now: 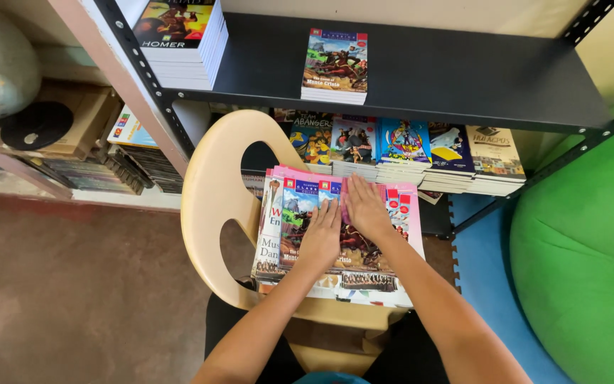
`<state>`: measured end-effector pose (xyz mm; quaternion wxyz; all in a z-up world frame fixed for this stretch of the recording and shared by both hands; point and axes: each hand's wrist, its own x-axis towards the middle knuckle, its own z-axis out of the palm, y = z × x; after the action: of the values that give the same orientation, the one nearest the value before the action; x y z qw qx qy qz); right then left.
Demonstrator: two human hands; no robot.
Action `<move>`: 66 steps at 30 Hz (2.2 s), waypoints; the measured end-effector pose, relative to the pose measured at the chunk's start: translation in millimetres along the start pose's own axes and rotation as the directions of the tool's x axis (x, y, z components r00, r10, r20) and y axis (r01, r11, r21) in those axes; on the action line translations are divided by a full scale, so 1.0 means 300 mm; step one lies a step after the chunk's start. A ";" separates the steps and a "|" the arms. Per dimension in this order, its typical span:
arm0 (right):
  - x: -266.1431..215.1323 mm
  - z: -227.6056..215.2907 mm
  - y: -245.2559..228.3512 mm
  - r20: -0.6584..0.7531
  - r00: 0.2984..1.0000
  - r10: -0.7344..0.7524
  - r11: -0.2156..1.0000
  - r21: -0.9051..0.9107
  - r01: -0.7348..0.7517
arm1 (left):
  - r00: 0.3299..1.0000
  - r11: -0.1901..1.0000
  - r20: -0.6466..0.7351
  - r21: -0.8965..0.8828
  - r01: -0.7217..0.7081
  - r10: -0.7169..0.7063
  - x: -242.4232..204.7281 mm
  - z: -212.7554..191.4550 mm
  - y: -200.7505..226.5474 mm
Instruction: Sorting and flipping through a stack of illustrated classic magazines on a chair and shelf.
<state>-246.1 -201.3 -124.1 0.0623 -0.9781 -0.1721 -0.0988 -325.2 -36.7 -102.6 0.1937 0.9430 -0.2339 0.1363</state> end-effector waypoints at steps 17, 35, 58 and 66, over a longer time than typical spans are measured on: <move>-0.438 -0.159 -0.196 0.116 0.993 -0.018 1.000 -0.014 0.020 | 0.993 0.996 0.097 -0.056 0.068 -0.062 0.005 -0.016 0.016; -0.038 -0.011 -0.030 -0.075 0.993 0.093 0.996 -0.004 -0.094 | 0.998 0.998 0.038 -0.037 0.046 -0.044 0.003 -0.013 0.009; -0.142 -0.055 -0.053 -0.059 0.997 -0.045 0.999 0.024 0.047 | 0.996 0.997 0.064 -0.056 0.062 -0.058 0.003 -0.013 0.006; 0.047 0.020 -0.029 -0.049 0.963 0.266 0.964 -0.007 -0.267 | 0.998 0.998 0.017 -0.016 0.058 -0.058 0.010 0.021 -0.010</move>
<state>-235.2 -187.6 -126.1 0.0723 -0.9902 -0.0368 -0.1137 -320.0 -38.2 -108.1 0.2033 0.9489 -0.2091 0.1209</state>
